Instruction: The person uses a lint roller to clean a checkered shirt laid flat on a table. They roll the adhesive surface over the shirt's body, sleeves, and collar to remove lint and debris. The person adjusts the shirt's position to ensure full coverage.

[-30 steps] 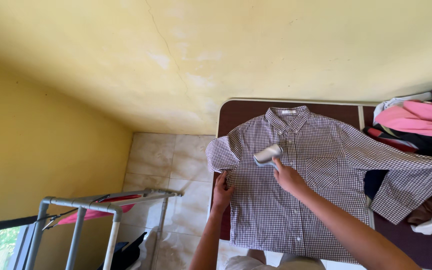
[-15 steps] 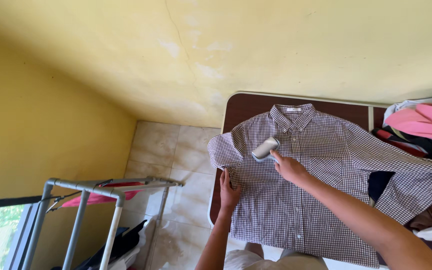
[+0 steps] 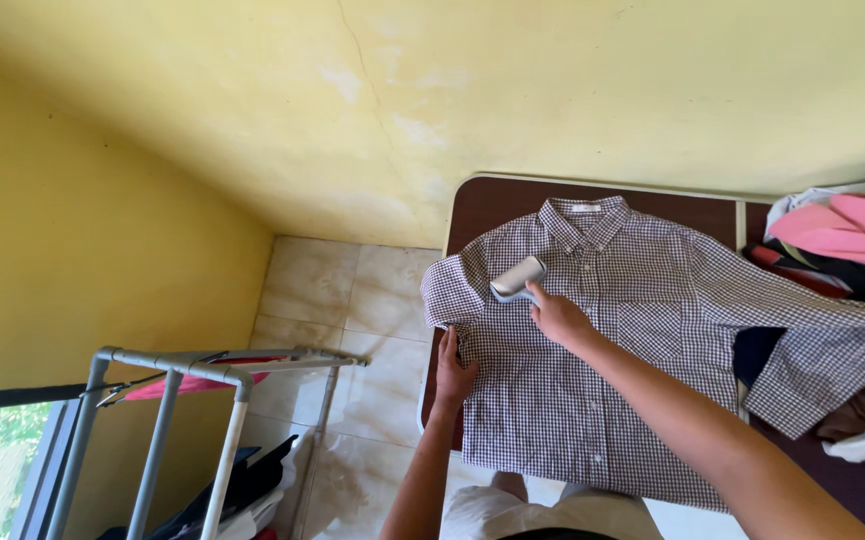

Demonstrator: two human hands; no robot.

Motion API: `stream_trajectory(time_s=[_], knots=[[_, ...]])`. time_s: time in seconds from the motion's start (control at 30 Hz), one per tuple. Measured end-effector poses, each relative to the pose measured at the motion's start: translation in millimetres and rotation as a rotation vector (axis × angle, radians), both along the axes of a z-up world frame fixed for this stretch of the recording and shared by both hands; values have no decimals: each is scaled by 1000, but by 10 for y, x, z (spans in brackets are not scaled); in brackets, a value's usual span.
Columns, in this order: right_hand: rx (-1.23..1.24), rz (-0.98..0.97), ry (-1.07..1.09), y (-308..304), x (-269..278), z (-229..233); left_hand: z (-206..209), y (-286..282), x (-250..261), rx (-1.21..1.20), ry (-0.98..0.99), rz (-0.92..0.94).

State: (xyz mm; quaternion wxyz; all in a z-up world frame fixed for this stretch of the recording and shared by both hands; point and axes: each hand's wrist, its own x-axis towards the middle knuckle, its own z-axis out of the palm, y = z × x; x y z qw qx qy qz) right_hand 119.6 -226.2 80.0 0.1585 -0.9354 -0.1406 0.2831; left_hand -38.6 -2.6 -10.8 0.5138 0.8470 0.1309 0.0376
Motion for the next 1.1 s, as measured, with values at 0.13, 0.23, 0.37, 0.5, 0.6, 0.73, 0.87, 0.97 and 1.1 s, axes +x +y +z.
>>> stream_trajectory(time_s=[0.13,0.23,0.37,0.5,0.6,0.73,0.87,0.97,1.1], knots=[[11,-50,-35,-654,-891,-8,-22,83,-58,-72,119,-23],[72,-66,-43,-1068,-1487,13,-36,102,-25,-73,119,-42],[40,12,-19,-1311,-1690,120,10,108,-5,108,-223,-95],[-67,57,92,-1127,-1333,181,183,84,-29,-110,208,-36],[-43,155,1,-783,-975,205,299,13,-142,-151,168,-26],[-137,63,132,-174,-539,243,235,-54,-309,-133,47,-47],[-40,-68,28,291,-350,-2,107,-59,-483,-107,-9,-80],[-24,-136,-30,317,-531,-178,66,-27,-566,-82,26,-68],[-20,-180,-8,117,-1120,-95,71,61,-593,-39,34,-123]])
